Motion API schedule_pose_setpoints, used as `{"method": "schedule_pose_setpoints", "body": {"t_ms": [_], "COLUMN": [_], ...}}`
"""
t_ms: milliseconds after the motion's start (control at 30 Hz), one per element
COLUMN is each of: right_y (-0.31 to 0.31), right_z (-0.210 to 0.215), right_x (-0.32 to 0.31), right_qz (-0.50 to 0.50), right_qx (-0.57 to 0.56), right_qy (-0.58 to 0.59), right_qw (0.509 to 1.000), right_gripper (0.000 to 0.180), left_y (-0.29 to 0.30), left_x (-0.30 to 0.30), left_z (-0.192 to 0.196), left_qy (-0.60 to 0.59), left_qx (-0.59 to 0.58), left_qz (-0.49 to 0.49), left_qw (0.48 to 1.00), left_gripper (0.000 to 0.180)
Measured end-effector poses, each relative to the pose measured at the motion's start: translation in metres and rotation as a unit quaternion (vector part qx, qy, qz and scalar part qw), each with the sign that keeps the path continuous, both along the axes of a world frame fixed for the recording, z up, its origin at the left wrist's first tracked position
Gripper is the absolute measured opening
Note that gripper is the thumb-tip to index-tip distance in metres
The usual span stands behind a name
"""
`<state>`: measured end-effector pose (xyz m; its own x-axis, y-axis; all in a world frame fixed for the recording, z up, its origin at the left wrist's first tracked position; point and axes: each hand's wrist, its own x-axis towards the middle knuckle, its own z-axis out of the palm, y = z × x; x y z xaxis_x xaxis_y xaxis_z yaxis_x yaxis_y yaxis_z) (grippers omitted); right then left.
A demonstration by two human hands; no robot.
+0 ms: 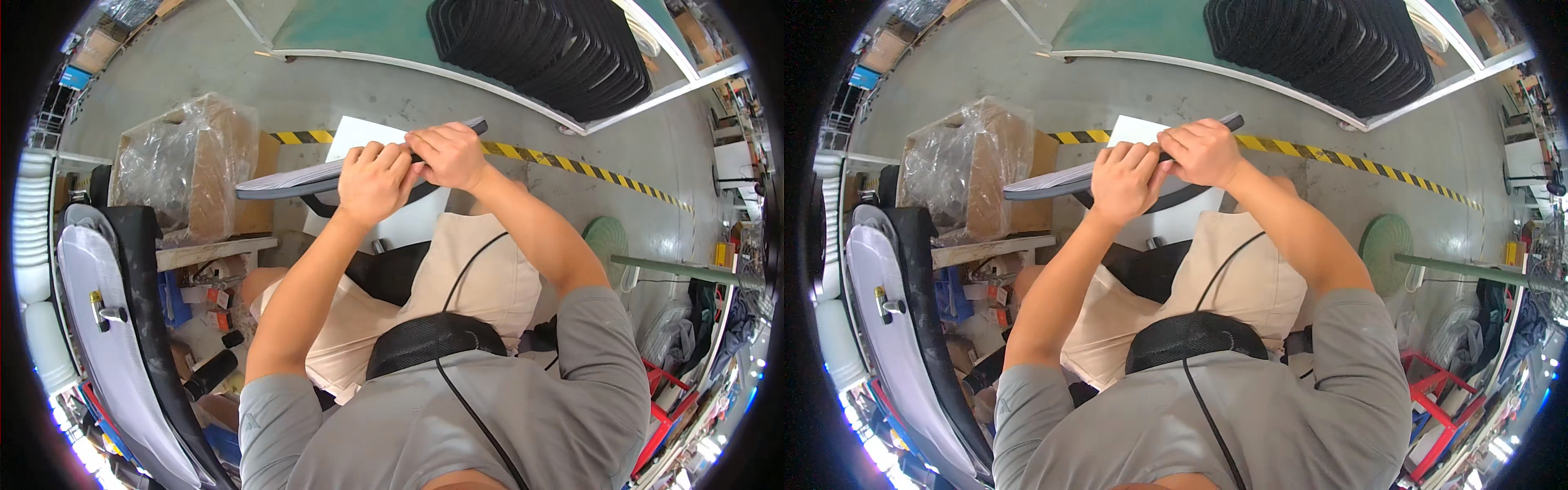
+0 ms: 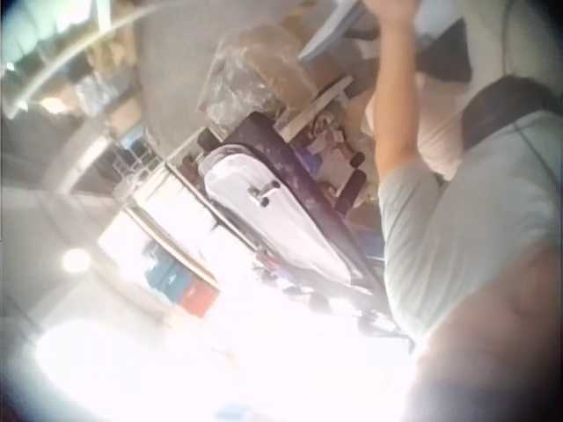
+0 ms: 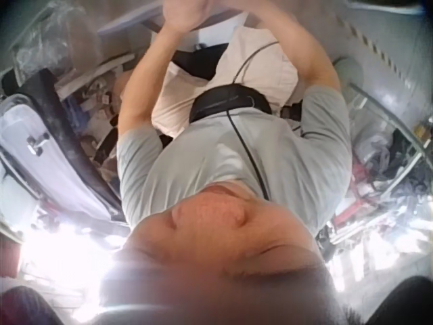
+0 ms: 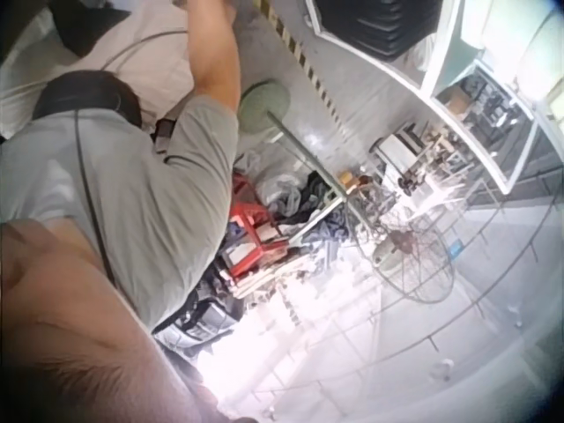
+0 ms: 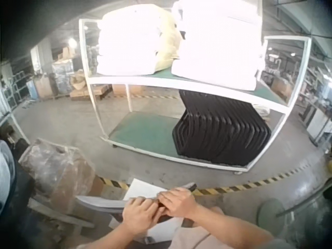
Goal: The recorder is assembling the backrest of an office chair by fitting a mesh panel into a plastic frame and using a mallet to secure the edges.
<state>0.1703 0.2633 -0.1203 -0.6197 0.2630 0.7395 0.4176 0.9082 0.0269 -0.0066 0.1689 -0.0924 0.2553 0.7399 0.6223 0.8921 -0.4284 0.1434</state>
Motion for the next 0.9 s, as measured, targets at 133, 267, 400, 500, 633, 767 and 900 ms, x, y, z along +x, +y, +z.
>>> {"method": "schedule_pose_setpoints", "body": {"t_ms": [133,267,400,500,633,767,900], "right_y": [-0.007,-0.032,-0.038,-0.035,-0.026,-0.015,-0.006], "right_z": [0.014,0.034,0.028,0.018,0.010,0.003,0.003], "right_x": [0.007,-0.029,-0.041,-0.038,-0.041,-0.038,-0.026], "right_qz": [0.000,-0.022,0.010,0.029,0.046,0.043,0.060], "right_qx": [-0.130,-0.234,-0.247,-0.185,-0.062,-0.020,-0.026], "right_qy": [-0.057,-0.154,-0.143,-0.082,-0.007,-0.005,-0.033], "right_qw": [0.990,0.960,0.958,0.979,0.997,0.999,0.997], "right_gripper": [0.043,0.040,0.037,0.038,0.037,0.038,0.047], "left_y": [-0.002,-0.012,-0.011,-0.010,-0.007,-0.003,-0.010], "left_x": [-0.028,-0.047,-0.048,-0.049,-0.053,-0.057,-0.059], "left_z": [0.017,0.015,0.027,0.029,0.018,0.013,0.027], "left_qy": [-0.067,-0.128,-0.181,-0.201,-0.172,-0.069,0.015], "left_qx": [-0.213,-0.203,-0.280,-0.308,-0.216,-0.117,-0.130], "left_qz": [0.094,0.080,0.059,0.048,-0.005,-0.053,-0.074], "left_qw": [0.970,0.967,0.941,0.929,0.961,0.989,0.989], "left_gripper": [0.019,0.017,0.016,0.014,0.009,0.011,0.033]}}
